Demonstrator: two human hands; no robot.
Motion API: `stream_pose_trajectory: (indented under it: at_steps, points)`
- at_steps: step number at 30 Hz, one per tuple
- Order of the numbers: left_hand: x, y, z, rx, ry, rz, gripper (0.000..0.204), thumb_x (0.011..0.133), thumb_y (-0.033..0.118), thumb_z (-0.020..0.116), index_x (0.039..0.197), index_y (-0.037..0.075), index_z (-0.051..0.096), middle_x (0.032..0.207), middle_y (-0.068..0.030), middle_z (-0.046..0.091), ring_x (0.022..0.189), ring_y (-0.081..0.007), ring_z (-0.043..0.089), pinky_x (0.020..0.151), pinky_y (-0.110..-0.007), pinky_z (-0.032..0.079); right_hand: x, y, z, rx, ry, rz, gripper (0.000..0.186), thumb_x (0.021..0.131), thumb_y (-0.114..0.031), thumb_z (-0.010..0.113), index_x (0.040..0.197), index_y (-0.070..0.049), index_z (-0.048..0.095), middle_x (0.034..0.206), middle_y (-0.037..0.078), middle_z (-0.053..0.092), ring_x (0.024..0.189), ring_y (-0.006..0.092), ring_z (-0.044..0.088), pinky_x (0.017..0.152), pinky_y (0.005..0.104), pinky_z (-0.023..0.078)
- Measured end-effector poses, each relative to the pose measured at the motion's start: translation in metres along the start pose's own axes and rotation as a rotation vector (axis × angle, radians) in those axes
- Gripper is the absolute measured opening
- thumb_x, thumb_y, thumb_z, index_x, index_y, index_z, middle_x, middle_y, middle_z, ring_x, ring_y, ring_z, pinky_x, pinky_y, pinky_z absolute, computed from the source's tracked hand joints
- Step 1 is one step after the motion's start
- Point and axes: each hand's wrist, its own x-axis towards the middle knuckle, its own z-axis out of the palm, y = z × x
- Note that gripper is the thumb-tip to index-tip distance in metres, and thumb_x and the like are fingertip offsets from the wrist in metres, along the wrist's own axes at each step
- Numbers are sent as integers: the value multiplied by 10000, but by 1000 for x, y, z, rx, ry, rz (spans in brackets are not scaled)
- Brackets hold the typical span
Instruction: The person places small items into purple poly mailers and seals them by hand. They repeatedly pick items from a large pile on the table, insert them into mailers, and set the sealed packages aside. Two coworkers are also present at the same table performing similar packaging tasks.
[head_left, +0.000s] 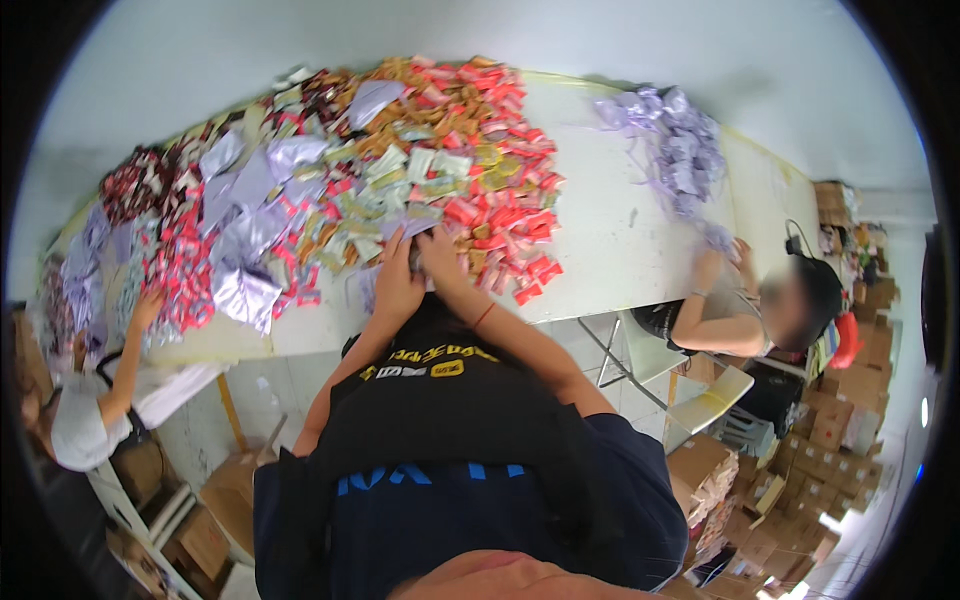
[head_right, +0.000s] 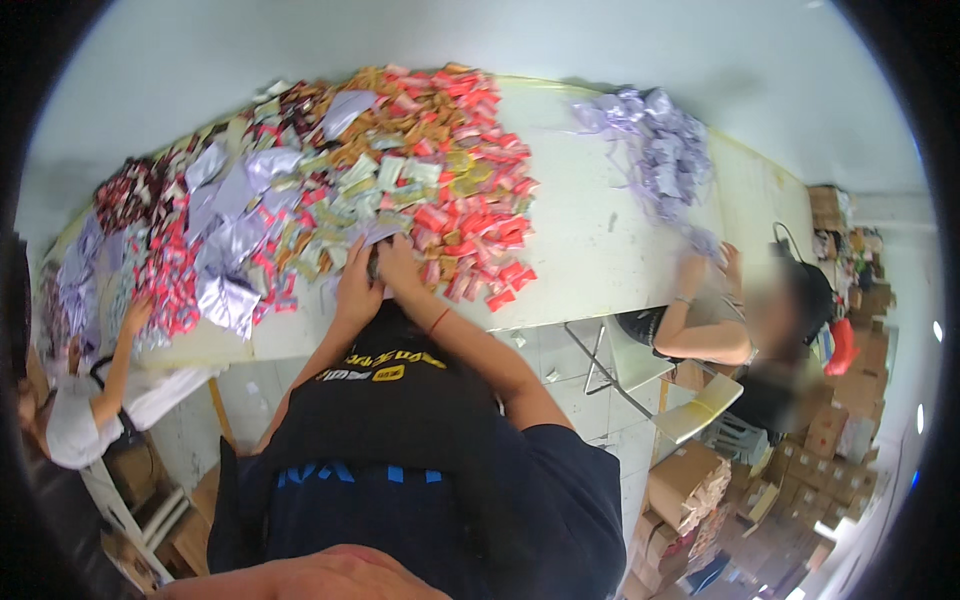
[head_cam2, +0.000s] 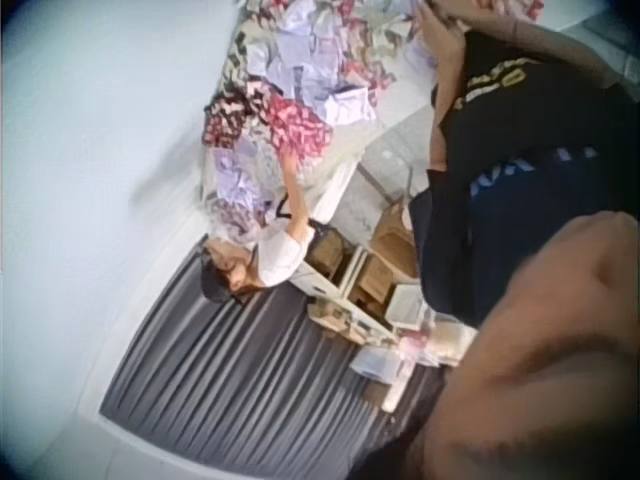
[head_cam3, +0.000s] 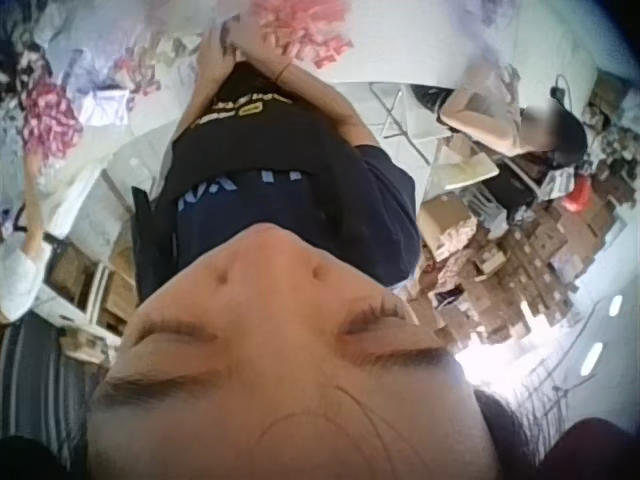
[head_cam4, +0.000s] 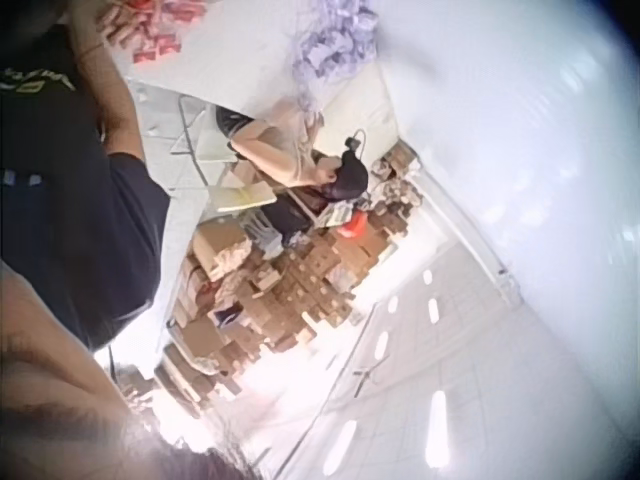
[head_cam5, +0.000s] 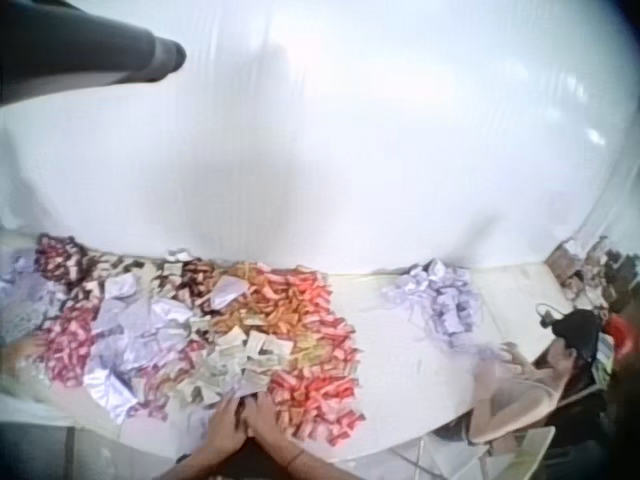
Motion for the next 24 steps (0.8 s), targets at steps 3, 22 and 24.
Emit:
stream_pose_trajectory:
  at_steps: [3, 22, 24]
  points:
    - [6, -26, 5, -19, 60, -40, 568, 681, -31, 538, 1239, -20, 431, 1366, -220, 377, 1258, -395, 364, 997, -393, 362, 5, -9, -24, 716, -404, 327, 277, 797, -76, 516, 1057, 13, 547, 994, 68, 604, 922, 191, 563, 800, 321, 439]
    - [-7, -73, 41, -666, -47, -424, 691, 701, -38, 564, 1358, 42, 364, 1412, -161, 320, 820, -219, 648, 619, -281, 526, 15, 30, -47, -352, -213, -116, 576, 768, -378, 665, 1160, 14, 507, 1079, 197, 595, 854, 302, 623, 768, 392, 471]
    - [-15, -87, 31, -353, -149, -271, 710, 712, -45, 547, 1378, 91, 341, 1372, -154, 384, 802, -193, 652, 620, -285, 524, 19, 50, -42, -351, -354, 62, 539, 793, -363, 635, 1166, 6, 514, 1036, 198, 612, 853, 294, 625, 752, 389, 475]
